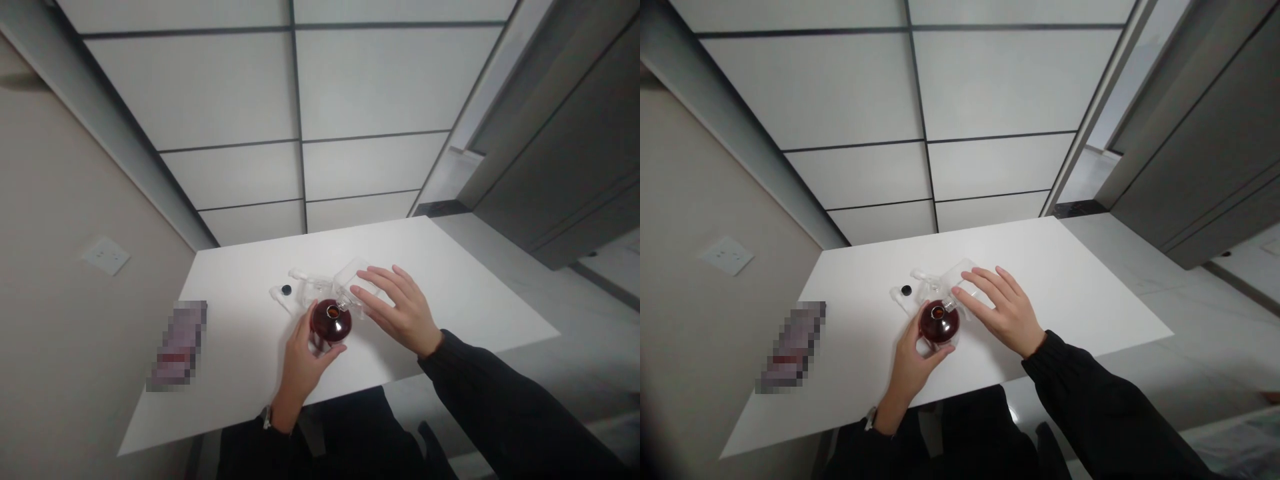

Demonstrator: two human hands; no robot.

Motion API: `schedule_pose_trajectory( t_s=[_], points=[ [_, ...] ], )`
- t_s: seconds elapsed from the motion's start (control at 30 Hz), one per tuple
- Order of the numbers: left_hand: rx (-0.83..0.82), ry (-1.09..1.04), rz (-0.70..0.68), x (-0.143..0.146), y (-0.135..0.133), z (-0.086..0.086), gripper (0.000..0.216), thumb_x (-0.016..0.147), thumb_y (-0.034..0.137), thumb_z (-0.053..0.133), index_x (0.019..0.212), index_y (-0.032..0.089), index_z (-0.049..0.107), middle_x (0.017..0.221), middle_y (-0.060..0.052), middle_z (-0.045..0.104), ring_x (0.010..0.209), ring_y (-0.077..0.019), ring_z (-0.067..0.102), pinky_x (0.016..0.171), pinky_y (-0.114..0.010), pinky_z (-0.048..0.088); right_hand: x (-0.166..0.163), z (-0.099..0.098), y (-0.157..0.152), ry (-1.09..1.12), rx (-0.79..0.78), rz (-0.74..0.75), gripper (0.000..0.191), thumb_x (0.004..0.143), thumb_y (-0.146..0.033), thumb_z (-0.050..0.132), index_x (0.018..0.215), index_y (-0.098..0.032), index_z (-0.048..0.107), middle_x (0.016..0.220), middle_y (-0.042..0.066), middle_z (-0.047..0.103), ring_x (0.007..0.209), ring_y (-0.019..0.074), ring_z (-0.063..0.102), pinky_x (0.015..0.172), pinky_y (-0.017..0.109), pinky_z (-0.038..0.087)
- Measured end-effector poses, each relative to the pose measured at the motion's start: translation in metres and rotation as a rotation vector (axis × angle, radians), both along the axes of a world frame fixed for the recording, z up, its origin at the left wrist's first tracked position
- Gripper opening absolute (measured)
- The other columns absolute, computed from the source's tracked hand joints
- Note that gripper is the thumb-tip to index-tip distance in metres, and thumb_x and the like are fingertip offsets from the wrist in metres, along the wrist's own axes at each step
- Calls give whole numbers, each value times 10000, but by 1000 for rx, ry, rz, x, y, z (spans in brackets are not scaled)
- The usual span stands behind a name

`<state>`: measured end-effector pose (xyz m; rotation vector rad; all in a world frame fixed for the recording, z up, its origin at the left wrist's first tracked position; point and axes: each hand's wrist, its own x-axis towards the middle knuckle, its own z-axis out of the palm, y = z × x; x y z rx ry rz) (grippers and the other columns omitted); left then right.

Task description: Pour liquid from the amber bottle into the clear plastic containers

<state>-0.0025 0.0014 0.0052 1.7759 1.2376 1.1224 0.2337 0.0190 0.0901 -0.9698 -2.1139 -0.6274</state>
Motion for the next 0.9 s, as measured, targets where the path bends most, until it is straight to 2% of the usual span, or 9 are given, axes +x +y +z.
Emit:
schedule_pose_trajectory(
  t_s=[0.3,0.53,0.9],
  points=[
    [15,-8,-23,1,-1,2,894,797,400,876,1558,283,422,1560,-104,567,1452,-319,536,1223,-501,424,0,17,6,-89,86,51,465,911,-32,682,1308,-272,669,1321,89,727,1287,232,639,1108,436,506],
    [35,-26,-30,3,-2,3,920,777,362,902,1559,288,423,1504,-108,614,1411,-319,575,1179,-481,470,0,31,8,-211,167,88,453,895,-30,718,1264,-290,677,1267,58,757,1215,208,679,1115,393,494],
    [42,-54,-57,3,-3,5,964,767,348,916,1574,308,390,1538,-107,584,1415,-312,572,1174,-480,471,3,37,6,-356,179,118,437,922,-56,706,1291,-286,660,1268,56,758,1212,196,674,1154,392,452]
  ],
)
